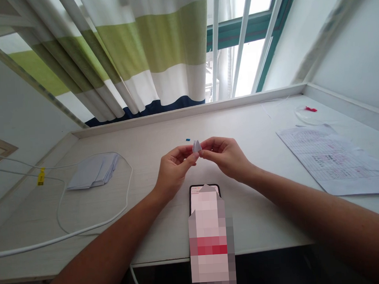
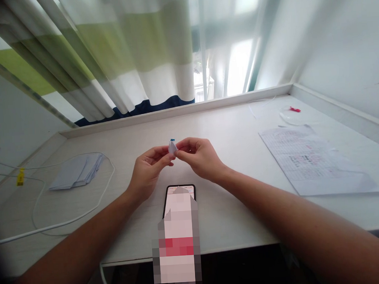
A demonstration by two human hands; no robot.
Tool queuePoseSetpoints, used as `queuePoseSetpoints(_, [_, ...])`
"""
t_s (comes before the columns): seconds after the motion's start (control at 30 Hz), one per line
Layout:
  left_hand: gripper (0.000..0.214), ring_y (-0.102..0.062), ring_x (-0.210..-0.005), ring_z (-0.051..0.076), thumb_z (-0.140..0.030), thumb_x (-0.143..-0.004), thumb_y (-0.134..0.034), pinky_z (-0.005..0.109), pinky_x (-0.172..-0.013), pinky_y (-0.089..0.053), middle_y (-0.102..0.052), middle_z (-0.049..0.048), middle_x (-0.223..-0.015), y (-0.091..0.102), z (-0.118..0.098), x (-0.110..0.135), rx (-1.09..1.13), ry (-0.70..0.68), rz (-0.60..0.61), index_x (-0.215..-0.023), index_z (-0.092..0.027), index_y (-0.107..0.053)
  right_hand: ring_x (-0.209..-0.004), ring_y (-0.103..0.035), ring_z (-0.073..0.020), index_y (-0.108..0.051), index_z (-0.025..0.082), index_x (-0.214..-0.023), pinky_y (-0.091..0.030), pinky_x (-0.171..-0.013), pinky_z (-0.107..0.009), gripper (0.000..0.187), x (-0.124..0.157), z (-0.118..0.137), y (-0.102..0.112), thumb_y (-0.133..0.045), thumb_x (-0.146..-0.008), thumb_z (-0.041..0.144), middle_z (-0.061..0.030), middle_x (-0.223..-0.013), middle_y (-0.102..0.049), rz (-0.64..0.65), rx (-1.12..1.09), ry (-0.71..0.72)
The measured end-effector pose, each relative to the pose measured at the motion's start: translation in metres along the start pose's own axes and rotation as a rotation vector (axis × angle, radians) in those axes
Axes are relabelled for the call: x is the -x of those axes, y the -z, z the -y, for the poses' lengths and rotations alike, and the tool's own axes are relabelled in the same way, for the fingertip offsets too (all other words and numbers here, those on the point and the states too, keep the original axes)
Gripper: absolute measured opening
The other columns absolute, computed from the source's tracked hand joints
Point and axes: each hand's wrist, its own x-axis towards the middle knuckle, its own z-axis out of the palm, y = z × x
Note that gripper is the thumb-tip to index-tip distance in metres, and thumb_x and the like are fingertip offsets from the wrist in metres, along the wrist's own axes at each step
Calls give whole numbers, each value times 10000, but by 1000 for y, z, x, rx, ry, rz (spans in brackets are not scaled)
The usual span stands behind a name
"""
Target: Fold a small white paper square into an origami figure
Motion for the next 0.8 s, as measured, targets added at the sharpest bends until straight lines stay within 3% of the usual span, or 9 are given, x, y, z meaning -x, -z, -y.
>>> queuePoseSetpoints(0.23, [284,-682,-782,164,-442,-835,-823,304,-735,-579,-755,54,-812,4,2,-1,-74,54,104,-898,-166,-795,-748,-720,-175,-785,192,-887,-605,-771,-369,328,-2,-4,2,-926,-707,427,-31,-819,-784,52,-104,-48])
queuePoseSetpoints(0.4, [303,-672,-692,149,-460,-873,-789,305,-717,-575,-745,46,-758,7,6,-3,-121,-17,104,-853,-161,-747,-763,-723,-188,-763,187,-907,-618,-801,-411,352,-3,-6,2,-900,-747,469,-38,-836,-773,128,-136,-34])
queuePoseSetpoints(0.5, [332,-698,-719,163,-490,-908,-744,317,-732,-587,-756,55,-787,6,9,-4,-156,-25,115,-903,-158,-737,-768,-695,-179,-748,198,-974,-610,-801,-408,322,-1,-7,2,-859,-805,449,-26,-826,-742,54,14,51])
queuePoseSetpoints(0.63, [354,-724,-743,178,-509,-898,-748,322,-725,-597,-762,63,-791,5,9,-4,-150,20,134,-905,-155,-724,-836,-668,-185,-750,265,-1123,-602,-831,-409,264,2,-6,2,-794,-881,358,-17,-899,-686,-58,371,293])
queuePoseSetpoints(0.8, [382,-754,-763,196,-528,-898,-742,326,-705,-596,-785,82,-800,5,9,-7,-98,85,172,-938,-151,-697,-885,-682,-207,-746,260,-1131,-611,-828,-419,225,2,-3,2,-755,-913,313,-38,-967,-684,-95,488,371])
